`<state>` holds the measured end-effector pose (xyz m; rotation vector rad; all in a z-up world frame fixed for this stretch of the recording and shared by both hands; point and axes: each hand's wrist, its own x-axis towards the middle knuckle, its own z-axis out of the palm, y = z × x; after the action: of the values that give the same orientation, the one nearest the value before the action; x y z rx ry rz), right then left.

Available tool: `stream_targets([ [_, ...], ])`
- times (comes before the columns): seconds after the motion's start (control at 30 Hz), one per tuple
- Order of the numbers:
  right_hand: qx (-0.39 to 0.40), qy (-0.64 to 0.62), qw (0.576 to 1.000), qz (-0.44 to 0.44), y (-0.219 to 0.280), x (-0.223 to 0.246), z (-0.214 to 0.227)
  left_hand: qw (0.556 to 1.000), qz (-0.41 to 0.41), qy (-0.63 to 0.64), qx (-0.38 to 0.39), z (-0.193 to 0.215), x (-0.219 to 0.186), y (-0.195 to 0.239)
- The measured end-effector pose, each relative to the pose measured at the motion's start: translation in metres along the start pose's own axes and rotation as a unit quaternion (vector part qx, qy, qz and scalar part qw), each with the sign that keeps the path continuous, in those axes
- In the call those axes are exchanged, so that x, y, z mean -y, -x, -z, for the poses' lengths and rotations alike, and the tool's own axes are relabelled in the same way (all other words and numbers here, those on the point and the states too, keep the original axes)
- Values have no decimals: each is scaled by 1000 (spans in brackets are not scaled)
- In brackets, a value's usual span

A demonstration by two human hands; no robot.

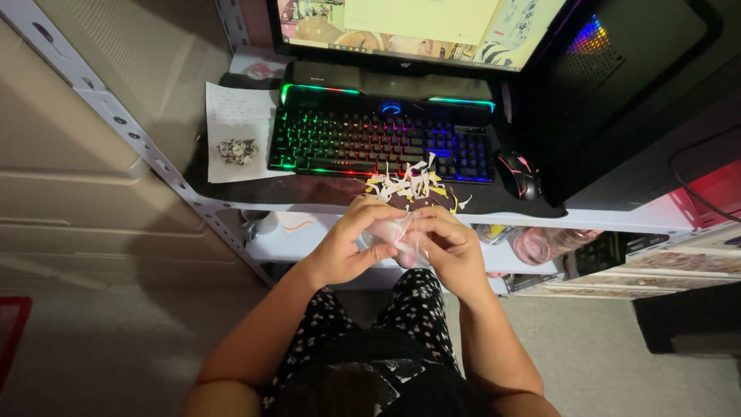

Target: Cutting out small printed images from a sheet of paper using scissors and placing them in a bag

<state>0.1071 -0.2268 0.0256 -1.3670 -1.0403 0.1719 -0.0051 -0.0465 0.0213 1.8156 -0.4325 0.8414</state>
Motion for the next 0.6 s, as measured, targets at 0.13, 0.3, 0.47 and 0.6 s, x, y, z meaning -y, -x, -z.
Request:
stream_targets([
  [0.13, -2, -5, 1000, 4, -2, -1, 4, 999, -3, -26, 23, 5, -6, -5],
  [0.3, 14, -14, 1000, 22, -4, 1, 5, 999, 8, -7, 44, 8, -15, -10],
  [0.47, 25, 24, 999, 31, -3, 2, 9, 999, 4, -27, 45, 7, -8, -7],
  [0.6, 29, 84, 994, 66, -6, 20, 8, 997, -4, -63, 52, 8, -9, -8],
])
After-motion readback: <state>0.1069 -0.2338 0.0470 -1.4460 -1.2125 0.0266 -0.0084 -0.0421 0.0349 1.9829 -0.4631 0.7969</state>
